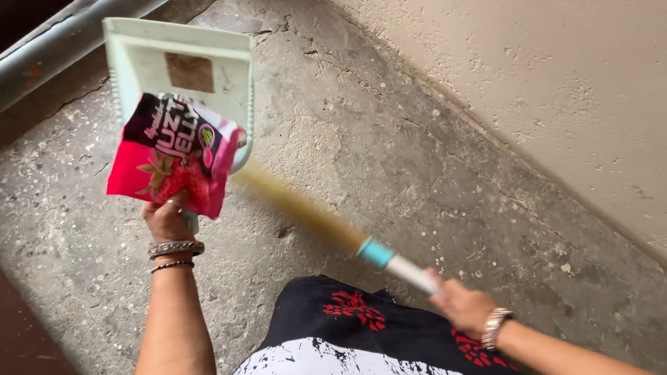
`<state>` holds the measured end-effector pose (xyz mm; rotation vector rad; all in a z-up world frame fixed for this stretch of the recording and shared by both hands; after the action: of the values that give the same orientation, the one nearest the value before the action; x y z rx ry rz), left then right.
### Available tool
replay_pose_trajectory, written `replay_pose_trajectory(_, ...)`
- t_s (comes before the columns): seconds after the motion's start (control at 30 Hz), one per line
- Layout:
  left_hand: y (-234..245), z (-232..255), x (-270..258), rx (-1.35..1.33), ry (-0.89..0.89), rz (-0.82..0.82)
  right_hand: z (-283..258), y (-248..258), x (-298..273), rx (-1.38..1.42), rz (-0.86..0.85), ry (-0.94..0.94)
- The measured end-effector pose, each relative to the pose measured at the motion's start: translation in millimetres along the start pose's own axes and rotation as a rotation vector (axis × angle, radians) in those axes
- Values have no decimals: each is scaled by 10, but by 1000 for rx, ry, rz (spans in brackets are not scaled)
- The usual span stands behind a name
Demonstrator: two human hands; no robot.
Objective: The recorder is sweeping debris into a dustpan using a broom.
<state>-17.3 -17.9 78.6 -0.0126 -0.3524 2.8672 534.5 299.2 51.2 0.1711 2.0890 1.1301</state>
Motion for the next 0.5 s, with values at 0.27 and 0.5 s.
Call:
replay_pose_trajectory(0.27, -238, 507, 48, 52, -40, 157, 271, 170, 519, -159, -191, -37)
replay_pose_trajectory(0.5, -567, 1065, -58, -9, -77, 335, -299, 110, 305, 49, -75, -9)
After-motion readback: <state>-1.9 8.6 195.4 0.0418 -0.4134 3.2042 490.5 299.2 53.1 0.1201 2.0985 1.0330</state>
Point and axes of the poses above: each hand's wrist, its own x-axis towards the middle knuckle, its own y-axis out of the back of the hand, z = x × y, the point moved 1 cm from there along x, towards the middle knuckle, and after that the axes turned 8 degrees about x, right-handed, at the moved point
